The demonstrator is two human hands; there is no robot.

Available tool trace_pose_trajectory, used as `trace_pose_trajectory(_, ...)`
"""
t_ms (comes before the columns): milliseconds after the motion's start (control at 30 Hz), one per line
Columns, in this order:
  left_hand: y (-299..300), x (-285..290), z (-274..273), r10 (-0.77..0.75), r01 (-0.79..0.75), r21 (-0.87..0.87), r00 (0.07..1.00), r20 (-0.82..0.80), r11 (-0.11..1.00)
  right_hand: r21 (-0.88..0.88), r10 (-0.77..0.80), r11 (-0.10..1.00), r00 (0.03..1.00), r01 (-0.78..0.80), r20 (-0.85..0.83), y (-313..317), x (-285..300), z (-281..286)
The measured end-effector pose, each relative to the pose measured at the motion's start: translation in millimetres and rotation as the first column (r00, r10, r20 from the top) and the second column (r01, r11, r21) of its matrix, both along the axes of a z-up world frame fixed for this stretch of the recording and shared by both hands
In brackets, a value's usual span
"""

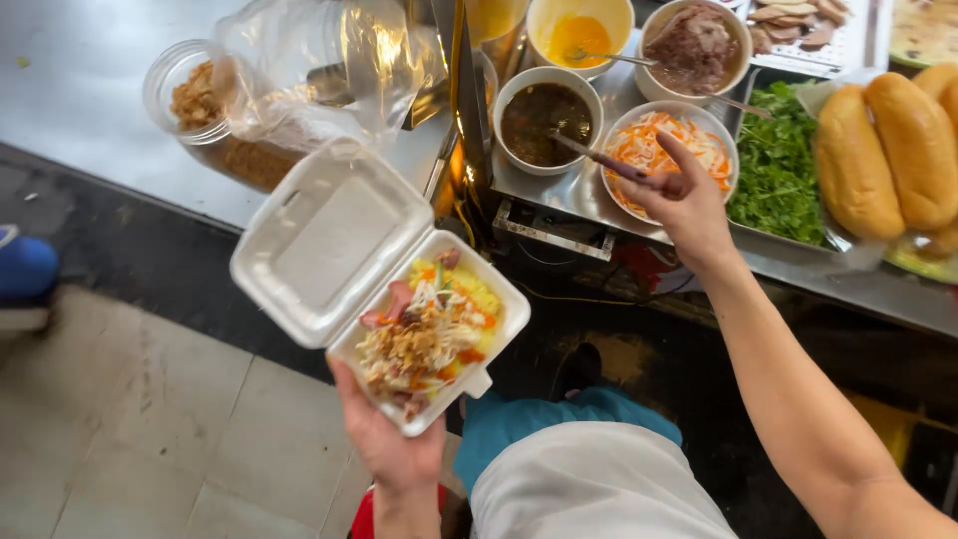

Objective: Preparing and packaging Vietnamese sandwiches (Banh Mi) with various meats and vegetables at a food stall.

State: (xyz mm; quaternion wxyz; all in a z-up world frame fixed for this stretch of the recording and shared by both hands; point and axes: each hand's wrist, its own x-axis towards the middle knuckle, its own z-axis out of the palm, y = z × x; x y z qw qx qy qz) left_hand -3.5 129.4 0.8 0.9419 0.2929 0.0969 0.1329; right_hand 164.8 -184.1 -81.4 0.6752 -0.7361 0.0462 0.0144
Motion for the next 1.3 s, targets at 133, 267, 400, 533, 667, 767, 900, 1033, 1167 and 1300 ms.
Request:
trace_pose_trajectory(133, -51.7, -0.9, -20.2, 0.05, -0.059, -0.145, 0.996, -0.07, 0.988, 0.368, -0.028, 0.928, 0.996, 0.056, -0.082, 6.3, 43.1, -9.8)
trace_pose_trajectory(267, -77.5, 3.0, -29.4, 0.058, -0.107, -0.267, 0.981, -0.183, 0.958, -0.271, 0.132, 0.961, 0.944, -0.047, 0.303, -1.3, 70.1, 9.3)
trace_pose_trajectory(400, -89.8, 5.7, -41.0, 0.092, -0.143, -0.263, 0.976, -0.196, 0.954, -0.62, 0.5, 0.779, 0.694, -0.098, 0.518, -24.9, 65.0, 56.2)
trace_pose_trajectory(533, -100.5, 5.6, -50.9, 0.098, -0.141, -0.21, 0.974, -0.203, 0.967, -0.61, 0.501, 0.784, 0.698, -0.117, 0.511, -44.3, 73.0, 48.1)
trace_pose_trajectory(667, -111.7, 7.5, -61.7, 0.113, -0.165, -0.235, 0.969, -0.22, 0.958, -0.481, 0.351, 0.866, 0.853, -0.138, 0.386, -57.6, 89.8, 17.6)
trace_pose_trajectory(767, -119.3, 11.7, -66.5, 0.118, -0.158, -0.225, 0.976, -0.183, 0.961, -0.34, 0.231, 0.935, 0.901, -0.101, 0.368, -64.8, 94.7, 8.3)
trace_pose_trajectory(900, -128.9, 15.4, -70.1, 0.152, -0.196, -0.218, 0.967, -0.203, 0.956, -0.196, 0.214, 0.971, 0.867, -0.138, 0.45, -77.8, 97.2, 7.2)
trace_pose_trajectory(1033, -134.1, 23.6, -71.8, 0.17, -0.2, -0.205, 0.973, -0.158, 0.958, -0.059, 0.158, 0.987, 0.891, -0.147, 0.427, -87.9, 86.3, 28.3)
trace_pose_trajectory(1167, -137.0, 27.1, -76.7, 0.18, -0.218, -0.23, 0.968, -0.172, 0.949, 0.037, 0.064, 0.996, 0.942, -0.081, 0.328, -96.1, 52.6, 69.6)
trace_pose_trajectory(1300, -138.9, 35.7, -68.0, 0.192, -0.2, -0.174, 0.979, -0.061, 0.964, 0.033, 0.065, 0.996, 0.949, -0.079, 0.308, -98.4, -4.4, 111.7)
